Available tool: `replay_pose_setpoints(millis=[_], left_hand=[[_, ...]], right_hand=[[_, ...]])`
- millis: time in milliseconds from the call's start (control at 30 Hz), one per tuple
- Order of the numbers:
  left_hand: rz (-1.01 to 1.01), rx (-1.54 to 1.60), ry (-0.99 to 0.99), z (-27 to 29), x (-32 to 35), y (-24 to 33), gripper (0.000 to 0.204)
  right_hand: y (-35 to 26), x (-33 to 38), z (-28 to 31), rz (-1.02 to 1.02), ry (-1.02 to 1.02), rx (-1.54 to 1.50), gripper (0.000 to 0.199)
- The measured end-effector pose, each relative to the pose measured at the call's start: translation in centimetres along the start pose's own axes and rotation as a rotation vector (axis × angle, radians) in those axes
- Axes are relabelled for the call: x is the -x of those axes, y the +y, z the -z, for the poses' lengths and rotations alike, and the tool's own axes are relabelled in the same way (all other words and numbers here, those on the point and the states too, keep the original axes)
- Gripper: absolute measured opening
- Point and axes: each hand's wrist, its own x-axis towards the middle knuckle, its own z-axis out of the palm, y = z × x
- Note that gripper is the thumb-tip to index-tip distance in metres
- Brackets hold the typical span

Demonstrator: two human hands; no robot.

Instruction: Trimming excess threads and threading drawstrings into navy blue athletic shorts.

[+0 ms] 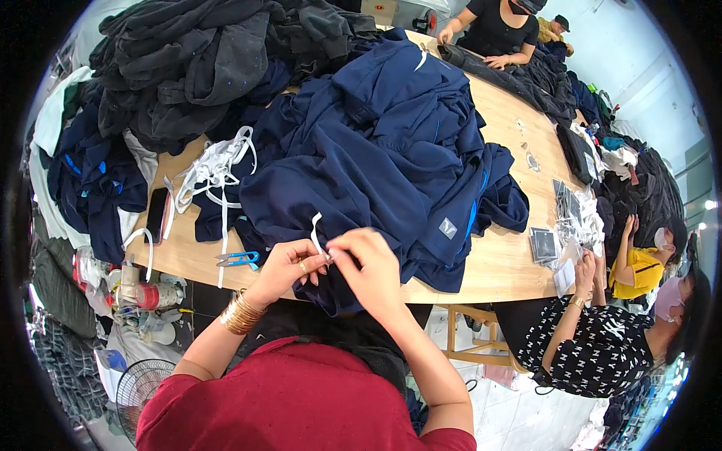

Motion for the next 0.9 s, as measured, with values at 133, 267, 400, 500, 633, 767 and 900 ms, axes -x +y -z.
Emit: replay_pose_setpoints(millis=[133,267,400,500,633,767,900], left_hand=[[0.0,-0.068,-0.009,0.1,0.3,0.6,0.015],[0.024,-0.124,-0.032,0.1,0.1,1.3,0.015],[0.049,-0.133,-0.064,0.7,0.1,1.1,0.015],[0.076,-0.14,-0.09,1.0,0.0,1.3,0.016],[0.193,-0.101,-0.171,1.8,-0.4,1.5,0.017],[0.226,-0.113,-0.229,2.3,-0.8,1.7,0.017],[0.224,-0.146,-0.216,2.0,-0.3,2.2,0.016]], right_hand=[[0.1,0.8,-0.3,-0.049,-0.052,-0.091,0.018],[0.4,0.4,0.5,0.176,-0.121,0.099,0.014],[0.4,0.4,0.5,0.387,-0.208,0.327,0.014],[0.7,0.8,0.2,0.425,-0.234,0.403,0.018],[0.4,0.4,-0.1,0.456,-0.254,0.402,0.019],[0.8,0.1,-0.4,0.568,-0.211,0.328,0.017],[0.9,0.5,-0.6,0.499,-0.269,0.307,0.019]])
